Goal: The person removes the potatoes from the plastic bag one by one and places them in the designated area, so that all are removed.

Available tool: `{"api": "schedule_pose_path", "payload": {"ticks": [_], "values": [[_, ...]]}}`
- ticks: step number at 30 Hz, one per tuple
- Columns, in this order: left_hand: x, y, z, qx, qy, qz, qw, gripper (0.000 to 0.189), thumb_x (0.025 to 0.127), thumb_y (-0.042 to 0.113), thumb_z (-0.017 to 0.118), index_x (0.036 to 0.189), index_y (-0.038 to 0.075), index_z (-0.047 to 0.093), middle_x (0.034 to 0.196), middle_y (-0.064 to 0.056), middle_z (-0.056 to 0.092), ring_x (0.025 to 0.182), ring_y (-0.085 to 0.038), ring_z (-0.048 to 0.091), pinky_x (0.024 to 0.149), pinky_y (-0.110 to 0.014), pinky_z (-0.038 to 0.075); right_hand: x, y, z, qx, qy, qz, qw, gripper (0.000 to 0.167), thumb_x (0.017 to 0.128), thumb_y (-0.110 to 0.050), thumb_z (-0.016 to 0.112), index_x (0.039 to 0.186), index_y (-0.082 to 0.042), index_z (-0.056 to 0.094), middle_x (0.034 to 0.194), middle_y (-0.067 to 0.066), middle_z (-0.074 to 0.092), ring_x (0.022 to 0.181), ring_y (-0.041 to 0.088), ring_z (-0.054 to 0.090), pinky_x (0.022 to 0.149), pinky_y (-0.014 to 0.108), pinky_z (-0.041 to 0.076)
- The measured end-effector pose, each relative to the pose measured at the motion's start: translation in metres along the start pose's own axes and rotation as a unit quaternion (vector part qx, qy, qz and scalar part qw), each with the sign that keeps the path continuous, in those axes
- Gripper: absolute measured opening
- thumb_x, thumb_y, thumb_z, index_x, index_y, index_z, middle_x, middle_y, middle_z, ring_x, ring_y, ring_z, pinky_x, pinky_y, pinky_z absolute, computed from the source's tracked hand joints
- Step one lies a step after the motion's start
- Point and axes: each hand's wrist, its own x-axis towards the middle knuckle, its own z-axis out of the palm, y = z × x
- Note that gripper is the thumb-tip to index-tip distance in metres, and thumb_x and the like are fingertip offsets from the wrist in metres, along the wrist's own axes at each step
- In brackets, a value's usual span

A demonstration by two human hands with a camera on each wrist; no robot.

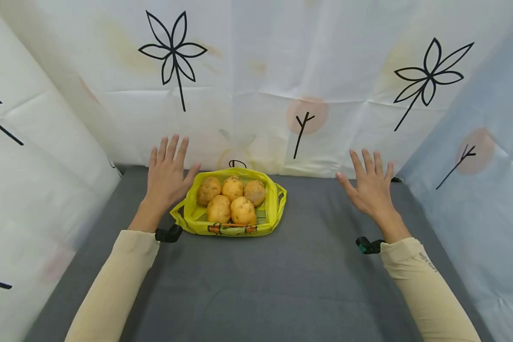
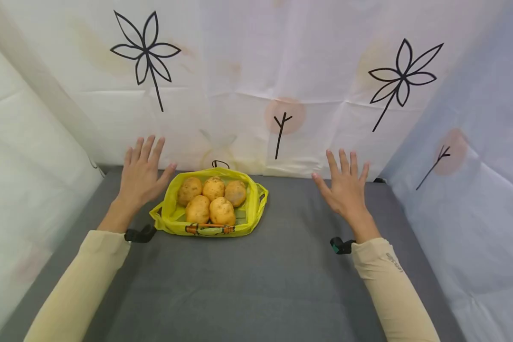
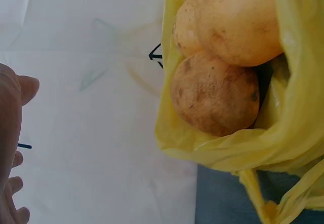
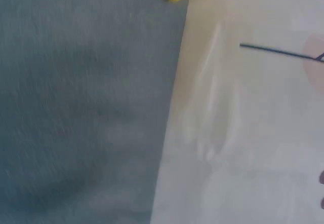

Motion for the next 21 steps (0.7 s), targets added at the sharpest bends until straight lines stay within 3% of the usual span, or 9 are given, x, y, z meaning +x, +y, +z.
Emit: {"api": "schedule_pose_path", "payload": {"ticks": [4,9,17,21], "values": [[-0.012,-0.002,0.011,-0.103,0.027,0.001,0.9943,0.07,0.106,0.038,0.054,0.162,0.007,0.024,0.163,-0.023,0.024,0.149,-0.045,0.021,0.117,-0.062,0.018,-0.011,-0.012,0.009,0.047,0.009,-0.013,0.9988,0.075,0.105,-0.056,0.043,0.163,-0.011,0.023,0.164,0.026,0.02,0.152,0.045,0.005,0.114,0.07,-0.006],[-0.033,-0.012,0.033,-0.229,0.013,-0.04,0.9726,0.07,0.105,0.035,0.056,0.162,0.011,0.024,0.162,-0.022,0.027,0.145,-0.047,0.027,0.108,-0.071,0.026,-0.022,-0.028,0.024,0.095,0.004,-0.017,0.9954,0.072,0.106,-0.05,0.047,0.161,-0.008,0.027,0.16,0.028,0.026,0.15,0.048,0.012,0.115,0.07,-0.002],[-0.061,-0.024,0.071,-0.375,0.003,-0.113,0.9201,0.065,0.104,0.03,0.061,0.157,0.004,0.035,0.157,-0.022,0.038,0.144,-0.042,0.033,0.115,-0.061,0.026,-0.032,-0.059,0.051,0.159,-0.005,-0.029,0.9868,0.066,0.104,-0.034,0.057,0.158,-0.005,0.033,0.157,0.025,0.035,0.148,0.048,0.021,0.115,0.07,0.007],[-0.069,-0.026,0.082,-0.436,0.013,-0.122,0.8914,0.056,0.103,0.022,0.063,0.15,-0.001,0.045,0.151,-0.024,0.045,0.141,-0.042,0.038,0.115,-0.058,0.028,-0.035,-0.081,0.063,0.2,-0.028,-0.033,0.9788,0.066,0.103,-0.031,0.061,0.158,-0.006,0.034,0.157,0.023,0.037,0.146,0.046,0.026,0.115,0.067,0.019]]}}
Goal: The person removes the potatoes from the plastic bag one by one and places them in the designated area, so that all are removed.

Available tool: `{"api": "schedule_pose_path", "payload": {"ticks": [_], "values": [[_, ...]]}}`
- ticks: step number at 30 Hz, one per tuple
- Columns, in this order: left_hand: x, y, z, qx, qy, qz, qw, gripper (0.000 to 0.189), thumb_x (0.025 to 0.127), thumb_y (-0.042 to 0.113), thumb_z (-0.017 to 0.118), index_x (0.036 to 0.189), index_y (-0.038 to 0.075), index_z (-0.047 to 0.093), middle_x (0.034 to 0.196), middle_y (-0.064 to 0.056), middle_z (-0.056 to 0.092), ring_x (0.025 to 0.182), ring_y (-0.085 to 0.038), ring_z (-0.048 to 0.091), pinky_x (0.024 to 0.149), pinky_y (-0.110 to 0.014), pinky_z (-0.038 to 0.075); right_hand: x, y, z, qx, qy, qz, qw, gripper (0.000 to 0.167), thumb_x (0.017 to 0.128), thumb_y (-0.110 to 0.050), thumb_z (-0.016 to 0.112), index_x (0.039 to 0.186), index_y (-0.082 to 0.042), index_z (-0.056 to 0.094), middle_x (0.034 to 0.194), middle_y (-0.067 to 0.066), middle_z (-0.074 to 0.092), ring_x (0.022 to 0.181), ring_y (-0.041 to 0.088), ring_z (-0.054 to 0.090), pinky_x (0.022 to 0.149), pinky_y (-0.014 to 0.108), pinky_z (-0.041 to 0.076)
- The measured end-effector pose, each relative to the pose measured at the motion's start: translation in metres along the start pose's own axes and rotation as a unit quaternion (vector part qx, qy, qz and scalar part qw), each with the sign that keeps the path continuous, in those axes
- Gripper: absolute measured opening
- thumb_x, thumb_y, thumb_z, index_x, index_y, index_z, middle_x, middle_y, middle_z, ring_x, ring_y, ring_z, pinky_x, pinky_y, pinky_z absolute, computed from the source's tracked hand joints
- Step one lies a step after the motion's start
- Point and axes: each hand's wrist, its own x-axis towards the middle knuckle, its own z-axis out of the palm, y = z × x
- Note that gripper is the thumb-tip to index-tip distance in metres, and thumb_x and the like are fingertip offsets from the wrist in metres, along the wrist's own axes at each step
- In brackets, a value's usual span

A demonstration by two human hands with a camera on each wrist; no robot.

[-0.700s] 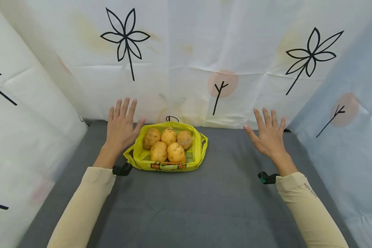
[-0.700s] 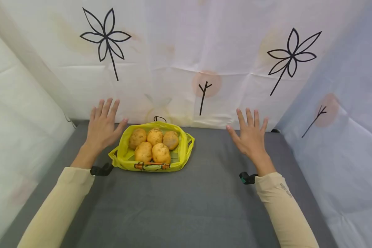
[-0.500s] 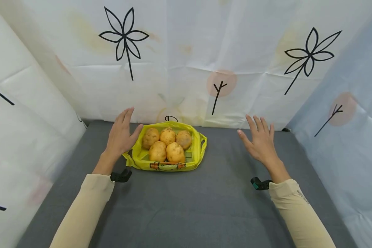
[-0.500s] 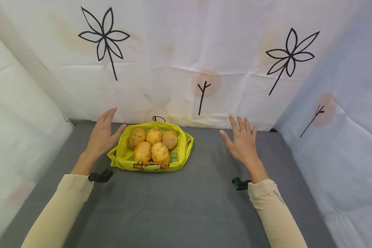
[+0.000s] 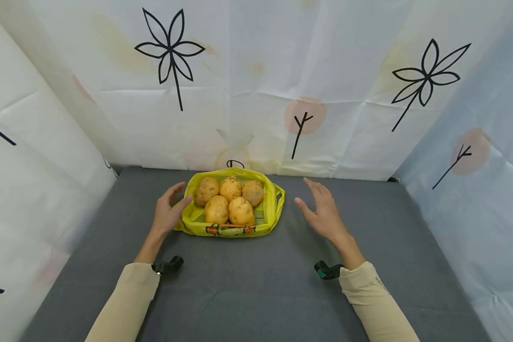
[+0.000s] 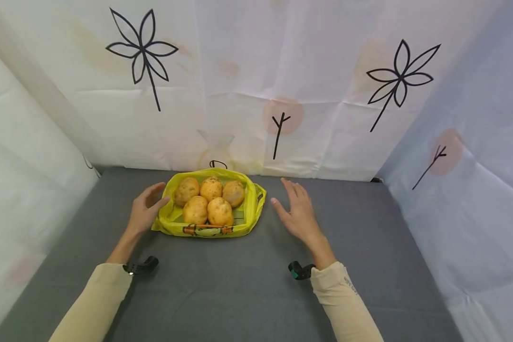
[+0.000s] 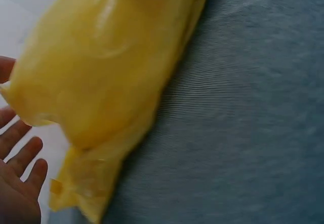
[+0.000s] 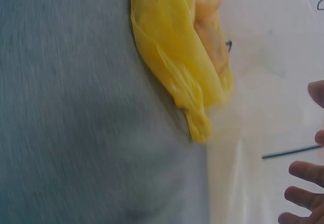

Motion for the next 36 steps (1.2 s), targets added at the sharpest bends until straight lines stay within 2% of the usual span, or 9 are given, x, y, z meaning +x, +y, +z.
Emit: {"api": "schedule_pose_path", "payload": {"ticks": [2,4,8,10,14,16,19,27,36], "values": [[-0.002,-0.006,0.002,-0.029,0.004,0.0,0.9996,0.052,0.103,0.017,0.063,0.148,-0.003,0.048,0.149,-0.024,0.048,0.14,-0.041,0.04,0.115,-0.054,0.031,0.0,-0.007,0.01,0.02,-0.014,0.001,0.9997,0.067,0.102,-0.032,0.063,0.158,-0.009,0.035,0.157,0.021,0.039,0.145,0.044,0.03,0.113,0.065,0.025],[-0.002,-0.011,0.004,-0.051,0.009,-0.005,0.9987,0.05,0.102,0.015,0.063,0.147,-0.003,0.049,0.147,-0.023,0.05,0.139,-0.04,0.043,0.114,-0.043,0.037,0.0,-0.014,0.02,0.036,-0.025,-0.002,0.999,0.066,0.102,-0.032,0.064,0.158,-0.011,0.037,0.155,0.019,0.041,0.143,0.042,0.035,0.112,0.064,0.029],[-0.004,-0.018,0.007,-0.095,0.01,-0.019,0.9952,0.048,0.103,0.009,0.061,0.147,-0.006,0.048,0.146,-0.027,0.049,0.134,-0.036,0.048,0.1,-0.018,0.044,0.003,-0.028,0.039,0.065,-0.04,-0.02,0.9969,0.061,0.101,-0.029,0.066,0.155,-0.011,0.044,0.15,0.018,0.048,0.138,0.039,0.043,0.109,0.062,0.036],[-0.005,-0.021,0.007,-0.12,0.008,-0.027,0.9924,0.047,0.104,0.008,0.059,0.147,-0.006,0.047,0.147,-0.029,0.047,0.131,-0.029,0.051,0.095,-0.012,0.044,0.006,-0.035,0.048,0.081,-0.048,-0.036,0.9949,0.058,0.1,-0.027,0.067,0.152,-0.01,0.047,0.146,0.018,0.051,0.132,0.039,0.049,0.105,0.06,0.041],[-0.007,-0.024,0.007,-0.147,0.004,-0.045,0.9881,0.048,0.104,0.014,0.059,0.149,-0.002,0.048,0.149,-0.025,0.047,0.123,-0.009,0.052,0.095,-0.013,0.044,0.012,-0.048,0.063,0.124,-0.068,-0.06,0.9882,0.053,0.099,-0.022,0.069,0.148,-0.007,0.053,0.138,0.02,0.055,0.119,0.042,0.056,0.097,0.058,0.048],[-0.007,-0.025,0.007,-0.158,0.004,-0.052,0.986,0.049,0.104,0.017,0.061,0.149,0.001,0.049,0.149,-0.022,0.047,0.122,-0.006,0.052,0.096,-0.014,0.045,0.015,-0.053,0.07,0.144,-0.075,-0.068,0.9843,0.051,0.098,-0.019,0.07,0.146,-0.007,0.055,0.136,0.021,0.057,0.118,0.043,0.056,0.095,0.058,0.049],[-0.007,-0.027,0.008,-0.168,0.001,-0.054,0.9843,0.051,0.104,0.021,0.061,0.149,0.002,0.05,0.149,-0.021,0.048,0.123,-0.007,0.052,0.097,-0.016,0.045,0.019,-0.06,0.079,0.163,-0.085,-0.073,0.9803,0.05,0.097,-0.016,0.071,0.144,-0.007,0.057,0.134,0.02,0.057,0.116,0.042,0.055,0.09,0.058,0.05],[-0.005,-0.03,0.007,-0.171,-0.01,-0.055,0.9837,0.053,0.104,0.026,0.061,0.15,0.004,0.049,0.152,-0.017,0.048,0.128,-0.007,0.049,0.098,-0.015,0.044,0.023,-0.067,0.102,0.144,-0.091,-0.092,0.9811,0.048,0.097,-0.017,0.072,0.143,-0.01,0.059,0.123,0.016,0.051,0.104,0.032,0.053,0.085,0.047,0.046],[-0.006,-0.028,0.006,-0.17,-0.011,-0.058,0.9836,0.052,0.104,0.024,0.062,0.15,0.003,0.05,0.15,-0.017,0.049,0.127,-0.008,0.05,0.098,-0.015,0.043,0.023,-0.07,0.115,0.132,-0.1,-0.083,0.9826,0.054,0.091,-0.013,0.079,0.141,-0.013,0.061,0.128,0.019,0.042,0.104,0.029,0.047,0.081,0.042,0.045]]}}
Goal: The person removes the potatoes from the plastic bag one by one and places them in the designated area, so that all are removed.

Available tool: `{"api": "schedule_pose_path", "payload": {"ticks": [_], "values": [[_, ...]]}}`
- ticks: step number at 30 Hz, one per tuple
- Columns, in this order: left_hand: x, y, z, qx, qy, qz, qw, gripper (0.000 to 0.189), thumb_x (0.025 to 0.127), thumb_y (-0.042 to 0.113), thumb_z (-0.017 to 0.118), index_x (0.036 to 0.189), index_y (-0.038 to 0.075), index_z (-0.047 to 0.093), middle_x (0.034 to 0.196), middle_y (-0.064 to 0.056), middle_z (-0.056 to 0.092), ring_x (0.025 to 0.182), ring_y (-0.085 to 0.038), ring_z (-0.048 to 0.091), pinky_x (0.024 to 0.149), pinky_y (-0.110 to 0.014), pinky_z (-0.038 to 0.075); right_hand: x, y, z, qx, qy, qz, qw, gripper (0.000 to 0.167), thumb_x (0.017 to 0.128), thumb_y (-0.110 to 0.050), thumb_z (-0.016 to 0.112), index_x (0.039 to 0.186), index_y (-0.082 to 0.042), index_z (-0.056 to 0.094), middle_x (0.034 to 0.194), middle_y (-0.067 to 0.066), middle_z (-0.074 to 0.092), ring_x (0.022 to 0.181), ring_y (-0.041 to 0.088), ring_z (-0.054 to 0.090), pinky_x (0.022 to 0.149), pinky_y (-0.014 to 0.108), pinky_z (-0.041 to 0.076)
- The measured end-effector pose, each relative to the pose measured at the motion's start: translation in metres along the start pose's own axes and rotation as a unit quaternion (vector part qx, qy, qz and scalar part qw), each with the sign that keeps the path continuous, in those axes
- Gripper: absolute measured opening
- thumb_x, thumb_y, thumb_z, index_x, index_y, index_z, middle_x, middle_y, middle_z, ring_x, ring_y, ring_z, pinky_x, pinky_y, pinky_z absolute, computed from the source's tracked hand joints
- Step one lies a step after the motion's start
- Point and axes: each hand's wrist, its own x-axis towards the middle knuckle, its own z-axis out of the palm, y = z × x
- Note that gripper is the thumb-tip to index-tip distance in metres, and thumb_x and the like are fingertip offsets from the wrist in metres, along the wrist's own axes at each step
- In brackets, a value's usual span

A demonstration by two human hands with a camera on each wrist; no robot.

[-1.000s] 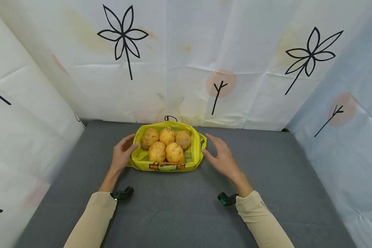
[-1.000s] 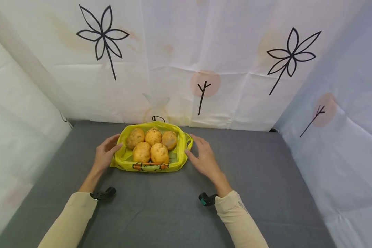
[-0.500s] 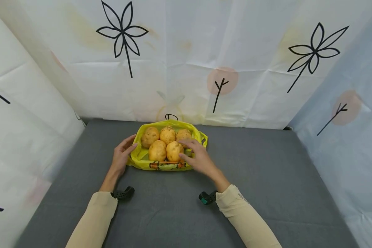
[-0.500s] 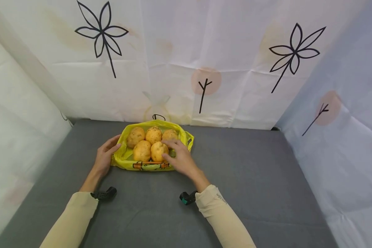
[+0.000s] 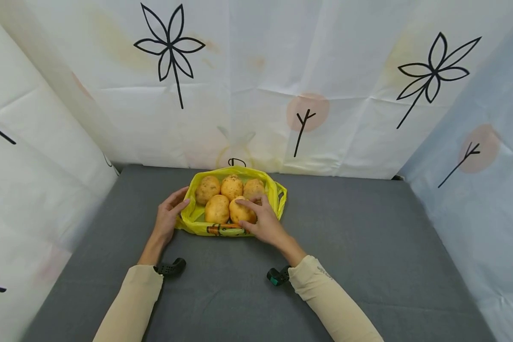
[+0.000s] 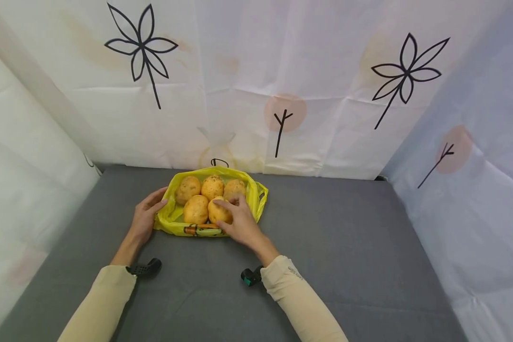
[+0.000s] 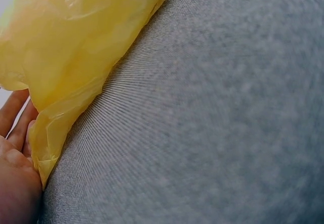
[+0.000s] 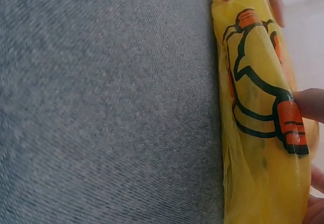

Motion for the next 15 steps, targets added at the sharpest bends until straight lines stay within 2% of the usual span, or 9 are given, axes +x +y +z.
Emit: {"api": "schedule_pose_path", "payload": {"ticks": [5,10,15], "values": [[-0.0005,-0.0008,0.0009,0.003,0.001,0.005,1.0,0.051,0.104,0.024,0.061,0.149,0.002,0.05,0.15,-0.018,0.049,0.126,-0.007,0.05,0.099,-0.015,0.042,-0.0004,0.0031,0.004,-0.01,-0.004,0.004,0.9999,0.06,0.088,-0.013,0.081,0.144,-0.015,0.059,0.127,0.018,0.039,0.099,0.026,0.046,0.076,0.037,0.043],[-0.0007,-0.0001,0.0014,0.006,0.0,0.009,0.9999,0.05,0.104,0.023,0.061,0.149,0.002,0.05,0.148,-0.017,0.051,0.124,-0.005,0.051,0.098,-0.015,0.043,-0.0015,0.0041,0.0051,-0.004,0.003,0.005,1.0,0.063,0.088,-0.012,0.082,0.145,-0.015,0.057,0.129,0.019,0.039,0.099,0.027,0.047,0.077,0.037,0.045],[-0.0008,0.0005,0.0017,0.004,0.001,0.007,1.0,0.05,0.104,0.022,0.061,0.149,0.002,0.05,0.148,-0.015,0.052,0.124,-0.006,0.052,0.098,-0.015,0.043,-0.0013,0.0004,-0.0045,0.014,0.03,0.008,0.9994,0.063,0.09,-0.015,0.08,0.148,-0.018,0.055,0.138,0.021,0.039,0.113,0.033,0.049,0.082,0.045,0.049]]}}
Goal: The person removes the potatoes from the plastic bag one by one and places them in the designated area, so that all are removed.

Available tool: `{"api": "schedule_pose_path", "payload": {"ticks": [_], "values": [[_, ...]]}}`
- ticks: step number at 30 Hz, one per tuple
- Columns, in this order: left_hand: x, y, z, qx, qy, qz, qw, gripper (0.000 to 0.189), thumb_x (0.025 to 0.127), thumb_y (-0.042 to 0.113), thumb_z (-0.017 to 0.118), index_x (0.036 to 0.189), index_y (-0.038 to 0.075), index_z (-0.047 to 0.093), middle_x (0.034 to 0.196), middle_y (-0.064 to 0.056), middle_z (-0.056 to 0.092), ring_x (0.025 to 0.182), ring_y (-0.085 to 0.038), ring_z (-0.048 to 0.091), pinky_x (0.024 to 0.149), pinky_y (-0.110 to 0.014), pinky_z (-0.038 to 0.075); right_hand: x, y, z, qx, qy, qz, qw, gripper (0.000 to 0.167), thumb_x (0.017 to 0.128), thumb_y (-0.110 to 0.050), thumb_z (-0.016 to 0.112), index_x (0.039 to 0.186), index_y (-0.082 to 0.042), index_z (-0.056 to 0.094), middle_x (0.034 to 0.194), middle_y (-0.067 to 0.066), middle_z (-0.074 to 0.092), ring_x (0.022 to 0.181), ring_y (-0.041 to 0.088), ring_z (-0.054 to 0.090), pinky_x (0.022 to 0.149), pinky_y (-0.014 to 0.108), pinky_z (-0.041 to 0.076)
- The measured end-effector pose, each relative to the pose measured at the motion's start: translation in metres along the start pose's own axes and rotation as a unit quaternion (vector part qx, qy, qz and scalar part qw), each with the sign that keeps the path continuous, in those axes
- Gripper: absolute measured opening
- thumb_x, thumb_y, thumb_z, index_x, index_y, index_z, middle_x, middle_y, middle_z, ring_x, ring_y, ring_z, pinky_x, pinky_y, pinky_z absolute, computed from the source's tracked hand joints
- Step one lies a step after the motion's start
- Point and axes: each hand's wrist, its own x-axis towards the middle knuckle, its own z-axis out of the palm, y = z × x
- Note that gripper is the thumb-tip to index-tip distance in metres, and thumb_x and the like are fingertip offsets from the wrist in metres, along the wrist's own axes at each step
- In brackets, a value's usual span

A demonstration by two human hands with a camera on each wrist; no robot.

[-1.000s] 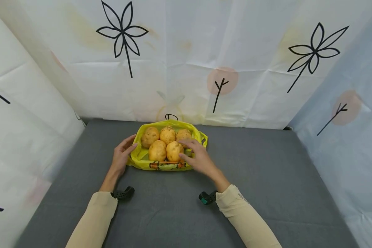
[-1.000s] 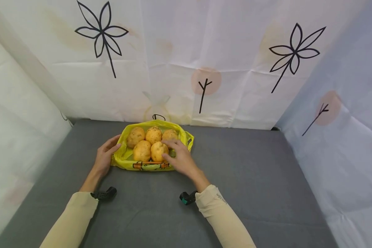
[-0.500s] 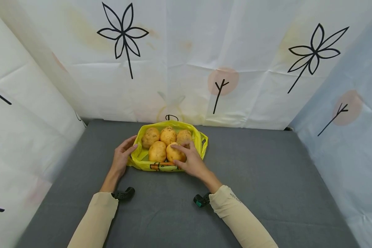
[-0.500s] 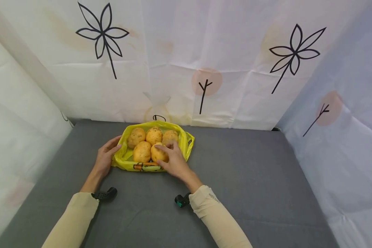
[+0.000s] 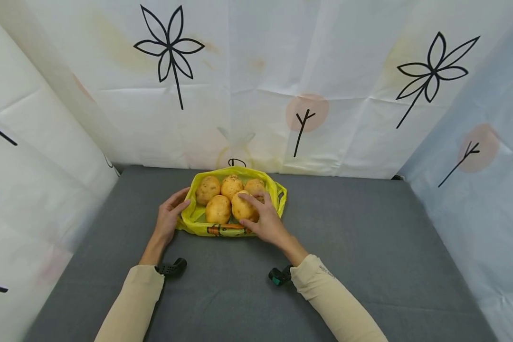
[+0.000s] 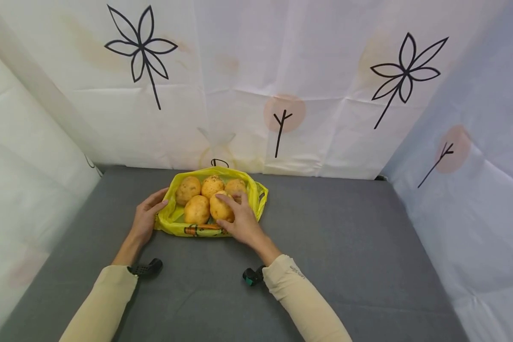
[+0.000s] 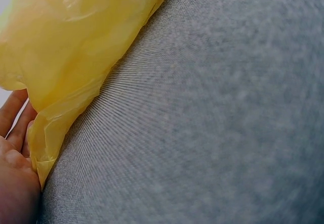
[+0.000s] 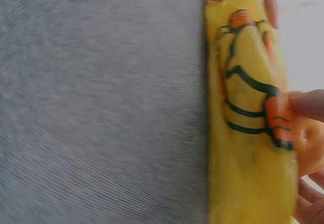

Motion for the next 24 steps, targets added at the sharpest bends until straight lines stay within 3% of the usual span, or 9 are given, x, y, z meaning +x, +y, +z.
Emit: {"api": "schedule_pose_path", "payload": {"ticks": [5,14,19,24], "values": [[0.0,0.0,0.001,-0.004,0.002,-0.004,1.0,0.049,0.105,0.021,0.06,0.149,0.003,0.051,0.149,-0.016,0.051,0.126,-0.007,0.051,0.099,-0.016,0.042,0.001,-0.004,-0.019,0.014,0.027,0.007,0.9995,0.066,0.09,-0.017,0.08,0.15,-0.02,0.053,0.146,0.023,0.038,0.132,0.04,0.044,0.09,0.055,0.051],[0.0,-0.001,0.002,-0.004,0.005,-0.004,1.0,0.048,0.104,0.021,0.061,0.148,0.003,0.052,0.149,-0.019,0.05,0.125,-0.008,0.051,0.099,-0.017,0.043,-0.004,0.013,-0.059,0.036,0.06,0.037,0.9969,0.069,0.09,-0.018,0.08,0.152,-0.016,0.049,0.141,0.024,0.042,0.12,0.041,0.052,0.087,0.051,0.055],[0.0,-0.001,0.001,-0.006,0.007,-0.006,0.9999,0.049,0.104,0.021,0.061,0.148,0.003,0.052,0.149,-0.02,0.05,0.124,-0.008,0.052,0.098,-0.016,0.043,-0.009,0.036,-0.084,0.043,0.062,0.091,0.993,0.071,0.093,-0.021,0.077,0.155,-0.015,0.044,0.139,0.025,0.042,0.113,0.041,0.055,0.088,0.054,0.054],[0.001,-0.002,0.001,-0.006,0.007,-0.004,0.9999,0.048,0.104,0.02,0.061,0.148,0.003,0.052,0.149,-0.02,0.049,0.124,-0.008,0.052,0.097,-0.016,0.043,-0.013,0.06,-0.108,0.034,0.064,0.171,0.9826,0.071,0.095,-0.023,0.075,0.157,-0.016,0.041,0.143,0.026,0.038,0.116,0.044,0.054,0.089,0.057,0.053]]}}
